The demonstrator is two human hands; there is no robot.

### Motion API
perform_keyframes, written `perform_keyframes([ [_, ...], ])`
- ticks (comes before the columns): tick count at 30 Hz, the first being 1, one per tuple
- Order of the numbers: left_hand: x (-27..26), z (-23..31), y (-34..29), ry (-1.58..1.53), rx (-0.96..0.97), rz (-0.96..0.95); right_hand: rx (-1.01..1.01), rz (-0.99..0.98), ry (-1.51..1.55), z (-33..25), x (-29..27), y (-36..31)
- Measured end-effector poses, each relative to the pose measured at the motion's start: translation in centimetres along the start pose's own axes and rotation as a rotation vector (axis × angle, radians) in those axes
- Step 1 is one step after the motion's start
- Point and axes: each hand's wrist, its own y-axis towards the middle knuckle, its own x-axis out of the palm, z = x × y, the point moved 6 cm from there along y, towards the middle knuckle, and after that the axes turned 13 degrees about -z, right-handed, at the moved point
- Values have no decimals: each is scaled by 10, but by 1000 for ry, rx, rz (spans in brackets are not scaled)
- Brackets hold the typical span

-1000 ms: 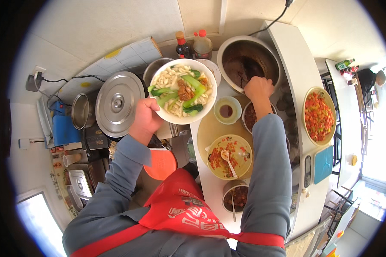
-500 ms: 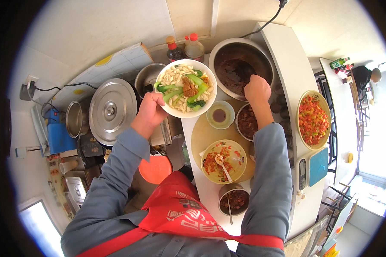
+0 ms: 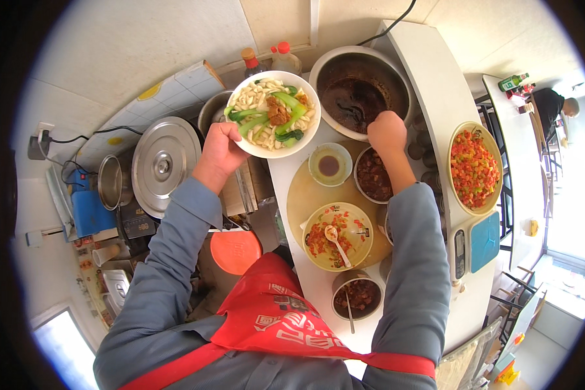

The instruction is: The person assembles a noodle bowl by adding cooked noodles, green vegetables, a dark sauce, and a red vegetable mixture from separate containers. They use a spoon and chopsticks to transfer and mix the ingredients, then place the finished bowl on the counter.

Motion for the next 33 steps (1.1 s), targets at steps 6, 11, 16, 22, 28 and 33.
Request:
perform_keyframes([
  [6,-9,-4,10,-3,-45,-8,346,-72,947,41,4,-12],
  [11,-7,-15,25,0,-97,-44,201,14,988,34,-11,-21],
  [16,2,-24,36,19,-144,-70,64,234,542,30,-25,-26],
  [22,9,-36,43,40,-166,-68,246,103,748,35,-19,-27],
  [28,12,-44,51,45,-191,-100,202,60,1091,-5,-61,-64],
  [33,10,-50,58,-8,-200,-106,13,0,1106,-54,-109,-119],
])
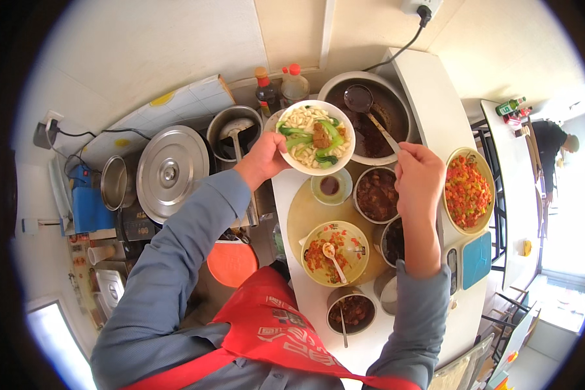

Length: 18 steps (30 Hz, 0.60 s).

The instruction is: The person assembles a noodle bowl by adding cooked noodles, green vegetables, a dark sauce, and a red vegetable mixture from separate containers. They use a spoon and chopsticks to transfer and mix the ingredients, then place the finished bowl on the counter.

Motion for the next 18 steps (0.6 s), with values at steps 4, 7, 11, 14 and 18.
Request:
perform_keyframes([
  [4,-4,-2,2,9,-14,13,-154,0,-407,-15,26,-40],
  [7,-3,-4,2,-2,-21,10,-519,1,-739,-22,54,-62],
  [11,-1,-5,-2,13,1,3,-636,54,-995,-25,55,-80],
  [14,-3,-4,-4,13,7,18,-690,-26,-1033,-19,61,-91],
  [18,-2,-3,-3,-11,-2,0,-698,-7,-1018,-8,61,-90],
])
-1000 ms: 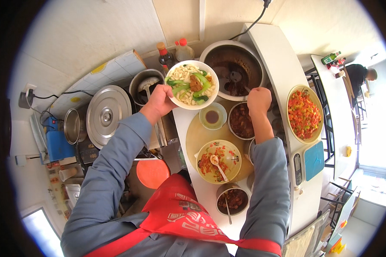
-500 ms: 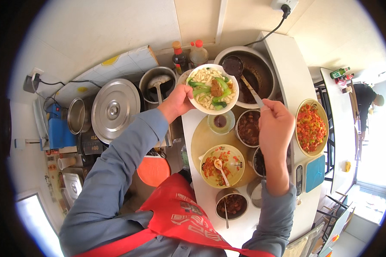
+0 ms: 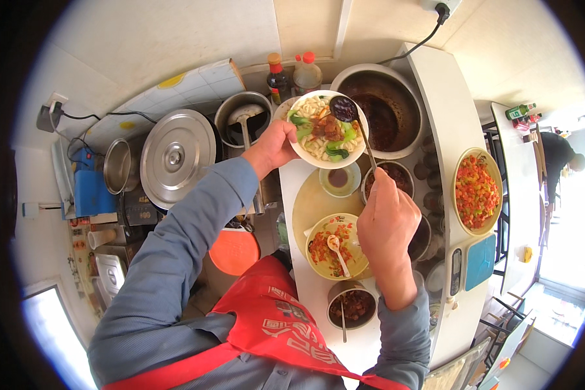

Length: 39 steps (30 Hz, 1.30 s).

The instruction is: The person assembles a noodle bowl by adding cooked noodles, green vegetables, a dark sauce, and a red vegetable mixture from separate containers. They use a spoon and chopsticks to transfer and mix the ingredients, then place the finished bowl on the counter.

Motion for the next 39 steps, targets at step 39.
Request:
perform_keyframes([
  [39,101,-152,-209,59,-187,-203,881,-47,1797,18,14,-219],
])
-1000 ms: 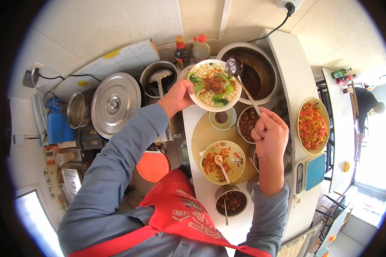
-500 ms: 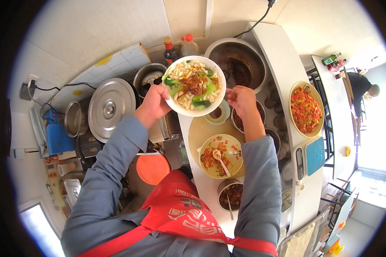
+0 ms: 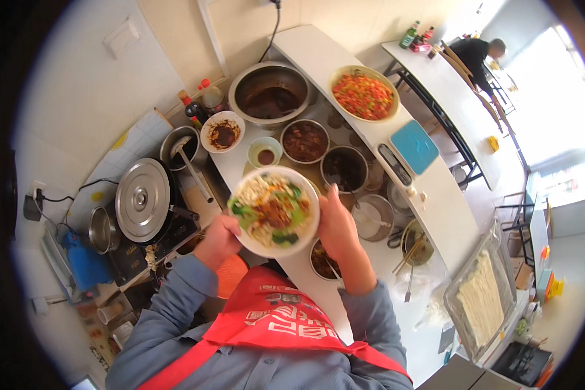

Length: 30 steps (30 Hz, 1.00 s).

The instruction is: The person assembles a noodle bowl by adding cooked noodles, green vegetables, a dark sauce, and a red vegetable mixture from separate containers. They use a spoon and chopsticks to transfer and mix the ingredients, then place the finished bowl on the counter.

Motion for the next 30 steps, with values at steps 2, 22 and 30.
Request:
perform_keyframes([
  [2,19,-52,-7,-64,-66,-82,-170,-43,170,20,-17,-60],
  [22,-5,-447,-60,185,-1110,-151,-392,505,483,260,-232,-350],
  [30,-11,-450,-47,167,-1064,-79,-425,480,456,278,-268,-334],
])
